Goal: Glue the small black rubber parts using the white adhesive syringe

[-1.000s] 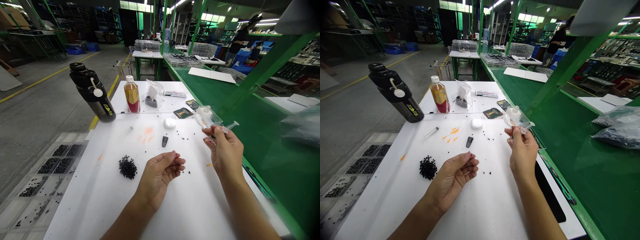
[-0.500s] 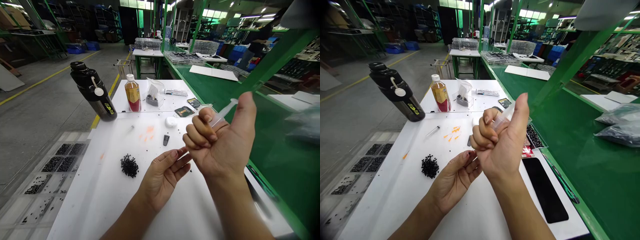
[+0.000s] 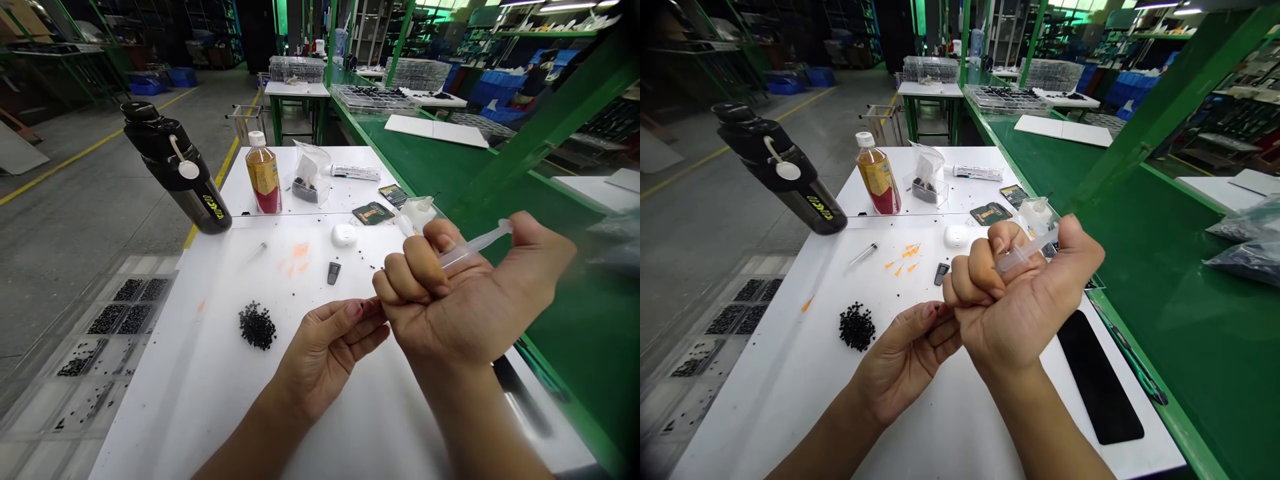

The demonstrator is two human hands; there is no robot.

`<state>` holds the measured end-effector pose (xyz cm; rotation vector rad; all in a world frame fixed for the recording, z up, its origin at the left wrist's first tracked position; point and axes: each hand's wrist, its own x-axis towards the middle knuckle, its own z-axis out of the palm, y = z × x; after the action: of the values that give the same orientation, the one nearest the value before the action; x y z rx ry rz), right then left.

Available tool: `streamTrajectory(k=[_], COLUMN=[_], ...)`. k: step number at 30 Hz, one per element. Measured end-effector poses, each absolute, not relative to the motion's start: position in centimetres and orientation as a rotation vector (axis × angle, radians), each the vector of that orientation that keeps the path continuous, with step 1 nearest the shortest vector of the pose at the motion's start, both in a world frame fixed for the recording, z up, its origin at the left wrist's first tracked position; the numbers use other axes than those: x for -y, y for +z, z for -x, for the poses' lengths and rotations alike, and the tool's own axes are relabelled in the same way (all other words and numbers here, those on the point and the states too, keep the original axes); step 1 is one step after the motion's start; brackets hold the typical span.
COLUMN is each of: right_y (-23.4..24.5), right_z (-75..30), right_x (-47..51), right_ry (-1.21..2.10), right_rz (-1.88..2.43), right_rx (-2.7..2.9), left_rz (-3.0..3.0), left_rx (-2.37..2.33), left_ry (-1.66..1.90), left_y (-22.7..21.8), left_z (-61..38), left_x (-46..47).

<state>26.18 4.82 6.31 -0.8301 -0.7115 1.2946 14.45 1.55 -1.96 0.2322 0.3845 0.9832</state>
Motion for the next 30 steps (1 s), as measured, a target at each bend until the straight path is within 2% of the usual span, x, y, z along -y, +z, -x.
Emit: streamTrajectory(k=[13,30], right_y=[6.45,6.43], right_z=[-25.61,-25.57], right_x=[-4.74,-4.87], right_ry=[1.321,1.336], right_rz=[0.735,0.772], right_rx=[0.515,0.551], left_rz=[-0.232,-0.219], left_rx=[-0.405,-0.395], left_ry=[0.977,0.981], left_y=[-2.01,-2.01], left_z=[-14.37,-14.34], left_x=[-1.5,-1.47])
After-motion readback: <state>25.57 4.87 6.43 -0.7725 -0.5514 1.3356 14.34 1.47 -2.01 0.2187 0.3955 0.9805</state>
